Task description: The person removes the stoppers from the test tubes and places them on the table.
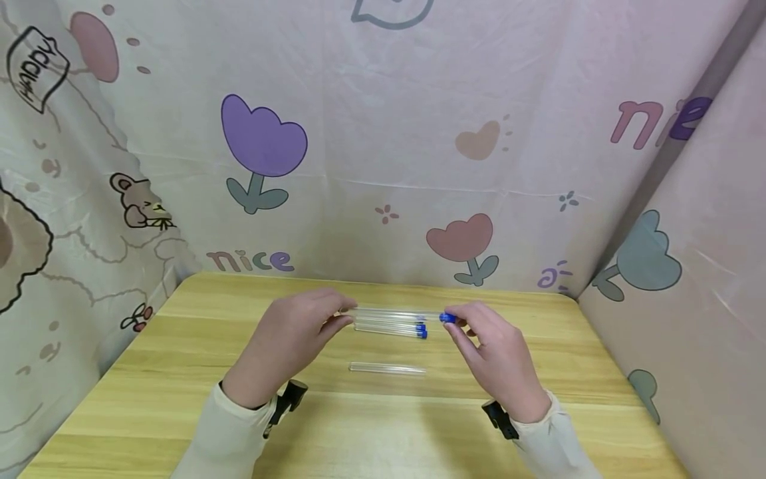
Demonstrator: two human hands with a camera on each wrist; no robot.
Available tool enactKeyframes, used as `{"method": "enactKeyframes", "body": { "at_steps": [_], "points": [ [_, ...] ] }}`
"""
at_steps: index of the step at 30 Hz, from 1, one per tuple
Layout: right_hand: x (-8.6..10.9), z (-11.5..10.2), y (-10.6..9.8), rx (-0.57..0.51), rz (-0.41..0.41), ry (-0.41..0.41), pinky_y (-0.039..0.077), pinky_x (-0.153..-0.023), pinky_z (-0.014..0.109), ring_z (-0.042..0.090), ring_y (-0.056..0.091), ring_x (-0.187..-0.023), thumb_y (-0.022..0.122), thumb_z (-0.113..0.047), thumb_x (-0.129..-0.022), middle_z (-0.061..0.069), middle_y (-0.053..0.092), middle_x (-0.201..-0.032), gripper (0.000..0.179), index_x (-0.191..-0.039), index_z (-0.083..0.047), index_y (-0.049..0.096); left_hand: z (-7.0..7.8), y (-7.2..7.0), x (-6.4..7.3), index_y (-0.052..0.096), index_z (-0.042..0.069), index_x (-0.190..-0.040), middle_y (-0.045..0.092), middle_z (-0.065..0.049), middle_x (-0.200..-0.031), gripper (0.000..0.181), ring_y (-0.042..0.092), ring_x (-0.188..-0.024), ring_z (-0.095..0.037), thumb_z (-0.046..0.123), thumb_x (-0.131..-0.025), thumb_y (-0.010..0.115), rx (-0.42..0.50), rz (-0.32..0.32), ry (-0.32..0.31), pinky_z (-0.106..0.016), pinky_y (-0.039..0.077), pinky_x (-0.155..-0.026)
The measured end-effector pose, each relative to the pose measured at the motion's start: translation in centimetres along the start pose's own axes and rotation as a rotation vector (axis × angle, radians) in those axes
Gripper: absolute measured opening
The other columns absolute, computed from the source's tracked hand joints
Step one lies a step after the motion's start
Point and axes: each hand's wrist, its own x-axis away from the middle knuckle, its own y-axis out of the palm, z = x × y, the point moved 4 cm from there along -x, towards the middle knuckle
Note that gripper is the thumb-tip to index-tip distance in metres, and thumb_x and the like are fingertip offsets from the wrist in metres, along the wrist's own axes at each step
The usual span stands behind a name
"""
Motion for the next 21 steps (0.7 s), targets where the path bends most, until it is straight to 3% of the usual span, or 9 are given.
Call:
{"method": "enactKeyframes", "body": {
  "at_steps": [12, 21],
  "points": [
    [0.28, -0.05, 0.42, 0.015, -0.036, 0.007, 0.048, -0.059, 0.018, 0.005, 0.063, -0.082, 0.083, -0.006, -0.086, -0.007, 0.069, -0.093, 0.023, -0.105, -0.011, 0.072, -0.06, 0.0, 0.1, 0.076, 0.013, -0.102, 0.075, 0.006, -0.093, 0.019, 0.067, -0.073, -0.006, 0.016, -0.086, 0.086, -0.032, -0.021, -0.022, -0.025, 0.056, -0.063],
    [0.24, -0.12, 0.6, 0.009, -0.04, 0.011, 0.053, -0.061, 0.022, 0.006, 0.065, -0.082, 0.082, -0.006, -0.087, -0.004, 0.07, -0.094, 0.021, -0.106, -0.01, 0.072, -0.1, 0.1, 0.21, 0.076, 0.013, -0.102, 0.075, 0.006, -0.092, 0.02, 0.065, -0.071, -0.005, 0.014, -0.084, 0.087, -0.021, -0.007, -0.039, -0.024, 0.054, -0.06]
  ]
}}
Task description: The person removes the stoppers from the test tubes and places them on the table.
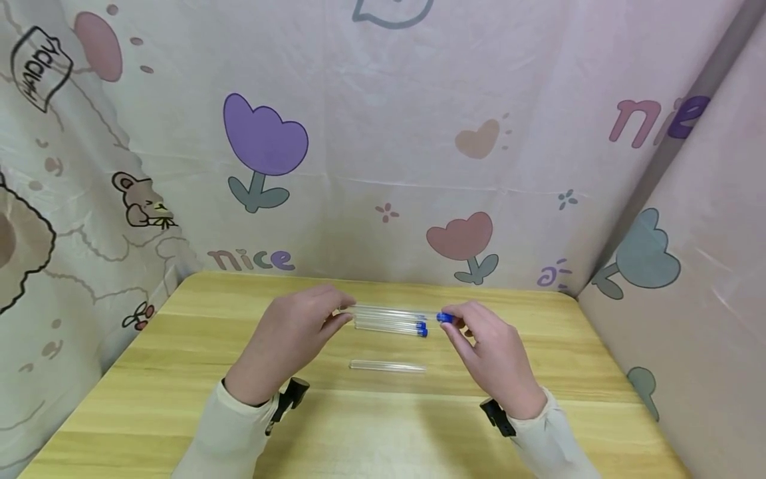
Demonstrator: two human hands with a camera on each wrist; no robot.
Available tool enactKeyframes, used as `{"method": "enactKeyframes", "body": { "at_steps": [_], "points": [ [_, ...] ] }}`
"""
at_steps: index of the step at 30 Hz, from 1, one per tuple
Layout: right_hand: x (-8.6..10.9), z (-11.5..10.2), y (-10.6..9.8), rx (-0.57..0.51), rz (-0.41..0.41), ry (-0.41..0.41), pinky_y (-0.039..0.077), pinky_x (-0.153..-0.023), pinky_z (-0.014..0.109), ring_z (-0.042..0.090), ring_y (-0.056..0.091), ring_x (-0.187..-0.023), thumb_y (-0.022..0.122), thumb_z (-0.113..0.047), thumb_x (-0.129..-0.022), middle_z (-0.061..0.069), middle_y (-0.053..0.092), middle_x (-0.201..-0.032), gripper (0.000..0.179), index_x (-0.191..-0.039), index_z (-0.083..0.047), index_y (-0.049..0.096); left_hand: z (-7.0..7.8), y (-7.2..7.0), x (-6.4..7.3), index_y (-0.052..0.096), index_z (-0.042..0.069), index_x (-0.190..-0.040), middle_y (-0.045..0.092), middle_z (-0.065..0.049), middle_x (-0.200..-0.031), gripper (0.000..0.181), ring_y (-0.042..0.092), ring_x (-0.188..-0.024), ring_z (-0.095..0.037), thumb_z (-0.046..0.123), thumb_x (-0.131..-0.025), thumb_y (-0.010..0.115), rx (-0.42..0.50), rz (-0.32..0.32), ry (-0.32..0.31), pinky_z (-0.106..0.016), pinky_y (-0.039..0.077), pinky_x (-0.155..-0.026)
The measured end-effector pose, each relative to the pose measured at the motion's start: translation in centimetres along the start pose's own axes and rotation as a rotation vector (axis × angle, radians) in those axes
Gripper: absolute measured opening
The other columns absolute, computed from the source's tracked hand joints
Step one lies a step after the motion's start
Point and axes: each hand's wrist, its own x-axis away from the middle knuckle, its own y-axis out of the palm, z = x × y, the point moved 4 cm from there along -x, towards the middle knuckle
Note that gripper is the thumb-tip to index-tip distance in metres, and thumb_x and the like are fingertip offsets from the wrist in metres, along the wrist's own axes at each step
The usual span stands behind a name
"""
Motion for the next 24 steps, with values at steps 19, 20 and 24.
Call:
{"method": "enactKeyframes", "body": {
  "at_steps": [19, 20, 24],
  "points": [
    [0.13, 0.2, 0.16, -0.018, 0.002, 0.025, 0.053, -0.061, 0.021, 0.006, 0.063, -0.08, 0.08, -0.006, -0.088, -0.008, 0.066, -0.09, 0.019, -0.103, -0.013, 0.072, -0.04, 0.48, -0.09, 0.075, 0.014, -0.101, 0.074, 0.006, -0.094, 0.019, 0.062, -0.07, -0.003, 0.015, -0.086, 0.086, 0.002, -0.084, -0.032, -0.023, 0.053, -0.062],
    [0.12, 0.19, 0.17, -0.017, 0.0, 0.026, 0.053, -0.061, 0.021, 0.006, 0.062, -0.08, 0.08, -0.006, -0.088, -0.008, 0.066, -0.09, 0.018, -0.103, -0.013, 0.072, -0.05, 0.52, -0.09, 0.075, 0.014, -0.101, 0.074, 0.006, -0.094, 0.019, 0.061, -0.07, -0.003, 0.015, -0.086, 0.086, -0.003, -0.092, -0.037, -0.023, 0.053, -0.062],
    [0.13, 0.14, 0.17, -0.013, -0.009, 0.033, 0.054, -0.065, 0.02, 0.002, 0.06, -0.081, 0.08, -0.006, -0.088, -0.01, 0.066, -0.09, 0.018, -0.103, -0.014, 0.072, -0.03, 0.57, -0.05, 0.075, 0.015, -0.102, 0.074, 0.007, -0.095, 0.018, 0.06, -0.07, -0.002, 0.016, -0.087, 0.085, -0.014, -0.118, -0.049, -0.023, 0.053, -0.063]
  ]
}}
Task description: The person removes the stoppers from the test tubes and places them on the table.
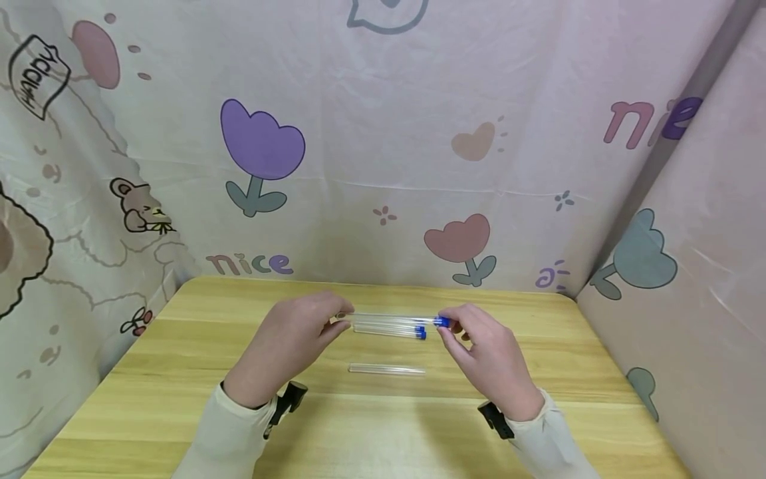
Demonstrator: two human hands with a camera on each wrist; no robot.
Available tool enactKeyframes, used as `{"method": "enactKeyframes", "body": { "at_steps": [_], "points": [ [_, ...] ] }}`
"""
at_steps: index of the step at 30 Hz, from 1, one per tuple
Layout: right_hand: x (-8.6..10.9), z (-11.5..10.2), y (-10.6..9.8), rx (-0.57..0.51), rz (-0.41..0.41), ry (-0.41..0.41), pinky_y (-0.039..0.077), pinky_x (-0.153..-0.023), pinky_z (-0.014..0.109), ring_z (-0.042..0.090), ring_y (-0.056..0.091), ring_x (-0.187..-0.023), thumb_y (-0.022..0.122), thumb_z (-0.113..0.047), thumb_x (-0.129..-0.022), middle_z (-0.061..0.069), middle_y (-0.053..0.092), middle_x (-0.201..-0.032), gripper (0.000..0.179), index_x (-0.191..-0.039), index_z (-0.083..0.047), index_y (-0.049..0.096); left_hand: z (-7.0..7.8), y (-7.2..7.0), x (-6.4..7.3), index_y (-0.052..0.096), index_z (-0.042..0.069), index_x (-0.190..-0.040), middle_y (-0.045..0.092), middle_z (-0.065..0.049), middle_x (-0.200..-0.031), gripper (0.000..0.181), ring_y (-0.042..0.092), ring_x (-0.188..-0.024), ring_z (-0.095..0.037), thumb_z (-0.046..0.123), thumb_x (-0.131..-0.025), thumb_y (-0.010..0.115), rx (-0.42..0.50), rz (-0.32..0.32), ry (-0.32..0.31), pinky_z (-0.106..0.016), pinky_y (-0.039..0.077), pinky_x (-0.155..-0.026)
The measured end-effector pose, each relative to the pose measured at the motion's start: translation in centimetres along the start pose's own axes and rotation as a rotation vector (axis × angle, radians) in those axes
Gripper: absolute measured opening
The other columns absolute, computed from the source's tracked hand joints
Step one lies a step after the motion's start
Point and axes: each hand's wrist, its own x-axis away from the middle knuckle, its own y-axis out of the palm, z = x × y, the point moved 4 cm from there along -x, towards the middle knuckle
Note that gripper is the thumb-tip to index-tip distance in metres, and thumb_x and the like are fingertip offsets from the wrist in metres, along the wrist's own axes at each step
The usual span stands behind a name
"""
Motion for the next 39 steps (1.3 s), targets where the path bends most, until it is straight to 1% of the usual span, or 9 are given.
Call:
{"method": "enactKeyframes", "body": {
  "at_steps": [7, 13, 18, 24, 31, 35, 39],
  "points": [
    [0.05, -0.05, 0.11, -0.006, -0.005, -0.011, 0.054, -0.065, 0.02, 0.003, 0.061, -0.08, 0.08, -0.006, -0.088, -0.01, 0.065, -0.09, 0.018, -0.103, -0.014, 0.072, -0.07, -0.05, 0.12, 0.075, 0.015, -0.102, 0.074, 0.007, -0.095, 0.017, 0.059, -0.069, -0.001, 0.018, -0.088, 0.085, -0.01, -0.007, -0.005, -0.022, 0.052, -0.062],
    [-0.08, 0.0, 0.08, -0.001, 0.009, -0.018, 0.056, -0.066, 0.021, 0.005, 0.063, -0.08, 0.081, -0.006, -0.088, -0.008, 0.067, -0.091, 0.02, -0.105, -0.011, 0.072, -0.04, -0.14, 0.03, 0.076, 0.015, -0.102, 0.074, 0.007, -0.095, 0.018, 0.059, -0.069, -0.001, 0.017, -0.087, 0.085, -0.011, -0.011, -0.006, -0.022, 0.052, -0.062],
    [0.02, 0.06, 0.1, 0.005, 0.017, 0.004, 0.056, -0.066, 0.021, 0.004, 0.062, -0.08, 0.082, -0.007, -0.088, -0.006, 0.068, -0.091, 0.02, -0.106, -0.009, 0.072, 0.06, -0.04, 0.05, 0.075, 0.015, -0.102, 0.074, 0.006, -0.095, 0.016, 0.059, -0.069, -0.001, 0.018, -0.088, 0.084, -0.005, -0.01, 0.001, -0.022, 0.052, -0.062],
    [0.09, 0.15, 0.09, 0.003, 0.043, 0.02, 0.052, -0.062, 0.023, 0.008, 0.061, -0.08, 0.083, -0.008, -0.087, -0.005, 0.068, -0.089, 0.018, -0.103, -0.009, 0.073, 0.1, 0.0, 0.1, 0.075, 0.016, -0.101, 0.075, 0.006, -0.095, 0.015, 0.061, -0.071, -0.002, 0.017, -0.088, 0.084, -0.003, 0.011, 0.01, -0.022, 0.053, -0.062],
    [0.12, 0.36, 0.28, -0.031, 0.029, 0.059, 0.045, -0.06, 0.019, 0.004, 0.052, -0.075, 0.084, -0.007, -0.086, -0.01, 0.061, -0.084, 0.019, -0.1, -0.01, 0.072, -0.03, 0.28, 0.02, 0.075, 0.014, -0.098, 0.075, 0.006, -0.093, 0.017, 0.062, -0.07, -0.004, 0.017, -0.086, 0.086, -0.001, 0.027, 0.018, -0.023, 0.053, -0.061],
    [0.33, 0.34, 0.42, -0.035, 0.013, 0.059, 0.042, -0.06, 0.019, 0.003, 0.048, -0.074, 0.083, -0.008, -0.086, -0.013, 0.054, -0.081, 0.018, -0.096, -0.013, 0.07, -0.12, 0.29, 0.18, 0.075, 0.014, -0.1, 0.075, 0.006, -0.095, 0.02, 0.065, -0.073, -0.005, 0.015, -0.085, 0.087, -0.014, 0.041, 0.025, -0.024, 0.054, -0.062],
    [0.19, 0.33, 0.55, -0.062, -0.003, 0.048, 0.042, -0.058, 0.017, 0.003, 0.047, -0.072, 0.08, -0.007, -0.089, -0.013, 0.054, -0.083, 0.016, -0.1, -0.013, 0.07, -0.2, 0.12, 0.19, 0.075, 0.014, -0.101, 0.075, 0.006, -0.096, 0.019, 0.066, -0.073, -0.005, 0.017, -0.086, 0.086, -0.019, 0.044, 0.018, -0.025, 0.055, -0.063]
  ]
}}
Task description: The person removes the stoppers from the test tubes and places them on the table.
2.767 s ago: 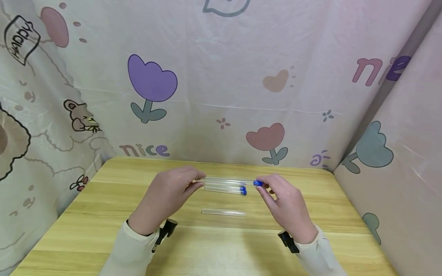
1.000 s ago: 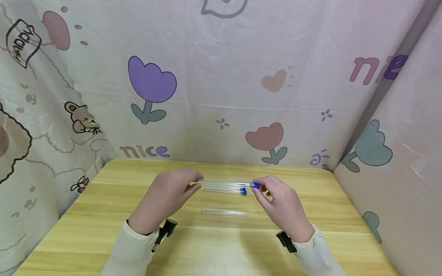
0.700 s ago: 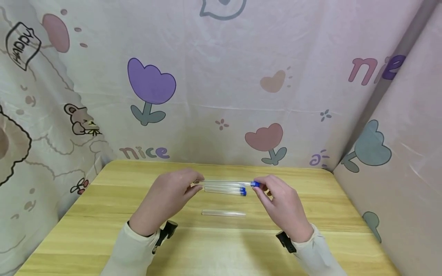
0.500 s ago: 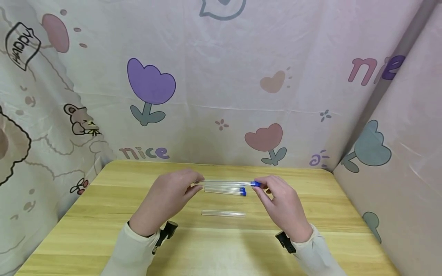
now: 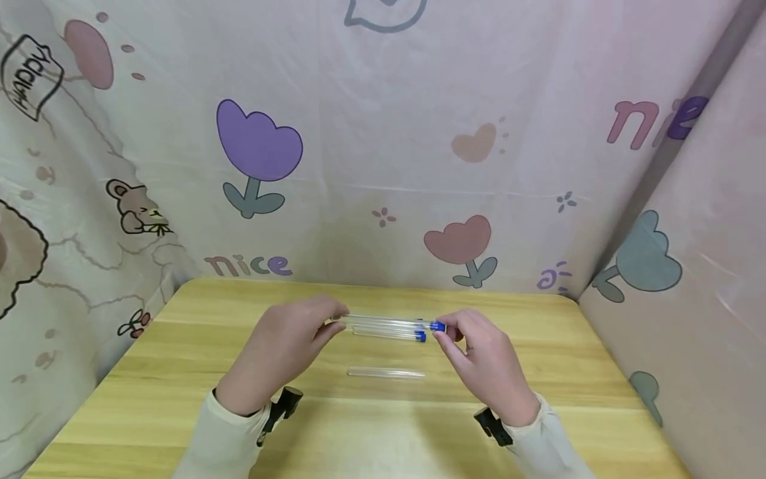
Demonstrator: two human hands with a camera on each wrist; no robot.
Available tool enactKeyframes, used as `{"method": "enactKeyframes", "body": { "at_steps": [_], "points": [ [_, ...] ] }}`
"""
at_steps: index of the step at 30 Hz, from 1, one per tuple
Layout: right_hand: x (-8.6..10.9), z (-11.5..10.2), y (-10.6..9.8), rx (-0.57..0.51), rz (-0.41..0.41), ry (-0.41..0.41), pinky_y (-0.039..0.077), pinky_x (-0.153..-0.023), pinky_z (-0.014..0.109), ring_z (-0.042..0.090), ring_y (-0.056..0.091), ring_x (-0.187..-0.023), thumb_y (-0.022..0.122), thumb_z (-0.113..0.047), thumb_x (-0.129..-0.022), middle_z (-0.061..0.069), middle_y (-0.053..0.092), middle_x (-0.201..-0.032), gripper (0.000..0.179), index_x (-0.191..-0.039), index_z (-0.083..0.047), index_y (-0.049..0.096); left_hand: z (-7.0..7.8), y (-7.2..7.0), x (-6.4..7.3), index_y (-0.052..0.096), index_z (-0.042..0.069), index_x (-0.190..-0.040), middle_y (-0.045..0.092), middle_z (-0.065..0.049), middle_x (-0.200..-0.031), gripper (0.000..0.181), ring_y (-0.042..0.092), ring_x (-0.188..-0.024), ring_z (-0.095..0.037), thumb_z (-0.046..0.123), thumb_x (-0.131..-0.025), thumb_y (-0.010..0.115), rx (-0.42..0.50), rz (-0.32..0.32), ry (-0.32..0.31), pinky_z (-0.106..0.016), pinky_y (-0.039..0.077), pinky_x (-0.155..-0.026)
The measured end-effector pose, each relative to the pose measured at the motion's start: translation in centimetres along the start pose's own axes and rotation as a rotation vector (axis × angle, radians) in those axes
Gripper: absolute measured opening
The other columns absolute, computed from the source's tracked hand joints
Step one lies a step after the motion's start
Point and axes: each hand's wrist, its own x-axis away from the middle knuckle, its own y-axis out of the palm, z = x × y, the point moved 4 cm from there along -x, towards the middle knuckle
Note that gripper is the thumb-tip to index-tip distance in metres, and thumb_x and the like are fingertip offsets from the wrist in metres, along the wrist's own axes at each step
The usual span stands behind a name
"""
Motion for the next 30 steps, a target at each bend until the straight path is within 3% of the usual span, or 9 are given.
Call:
{"method": "enactKeyframes", "body": {
  "at_steps": [7, 12, 18, 24, 30],
  "points": [
    [-0.3, -0.2, 0.1, -0.054, 0.031, -0.023, 0.048, -0.058, 0.019, 0.005, 0.053, -0.073, 0.072, 0.001, -0.09, -0.01, 0.061, -0.088, 0.017, -0.104, -0.009, 0.07, 0.1, -0.2, 0.2, 0.076, 0.016, -0.102, 0.074, 0.008, -0.095, 0.014, 0.06, -0.071, -0.001, 0.021, -0.09, 0.082, 0.033, -0.043, -0.011, -0.022, 0.053, -0.063],
    [-0.4, -0.1, 0.3, -0.005, 0.043, -0.025, 0.043, -0.06, 0.012, 0.005, 0.054, -0.074, 0.066, 0.0, -0.083, -0.011, 0.062, -0.086, 0.02, -0.098, -0.012, 0.071, 0.0, -0.3, 0.1, 0.076, 0.016, -0.102, 0.073, 0.009, -0.094, 0.015, 0.058, -0.069, 0.0, 0.02, -0.09, 0.083, 0.032, -0.04, -0.011, -0.022, 0.053, -0.062],
    [-0.1, 0.2, 0.6, 0.024, 0.026, -0.002, 0.048, -0.059, 0.018, 0.004, 0.054, -0.075, 0.063, 0.002, -0.081, -0.008, 0.063, -0.086, 0.021, -0.096, -0.012, 0.068, 0.1, 0.0, -0.3, 0.075, 0.018, -0.102, 0.073, 0.01, -0.095, 0.014, 0.058, -0.071, 0.0, 0.019, -0.09, 0.082, 0.048, -0.051, 0.001, -0.021, 0.053, -0.064],
    [0.2, 0.5, 0.9, 0.017, 0.006, 0.018, 0.05, -0.058, 0.02, 0.006, 0.056, -0.076, 0.064, 0.0, -0.084, -0.005, 0.064, -0.089, 0.019, -0.099, -0.01, 0.068, 0.2, 0.3, -0.3, 0.075, 0.017, -0.102, 0.074, 0.008, -0.097, 0.012, 0.063, -0.075, -0.003, 0.018, -0.091, 0.081, 0.054, -0.069, 0.001, -0.023, 0.056, -0.067],
    [-0.1, 0.4, 1.1, -0.008, 0.009, 0.002, 0.051, -0.06, 0.02, 0.005, 0.053, -0.075, 0.074, 0.0, -0.088, -0.003, 0.063, -0.09, 0.026, -0.114, -0.003, 0.07, -0.2, 0.2, -0.1, 0.075, 0.014, -0.101, 0.074, 0.007, -0.095, 0.012, 0.063, -0.073, -0.004, 0.017, -0.091, 0.081, 0.039, -0.058, -0.014, -0.023, 0.055, -0.067]
  ]
}}
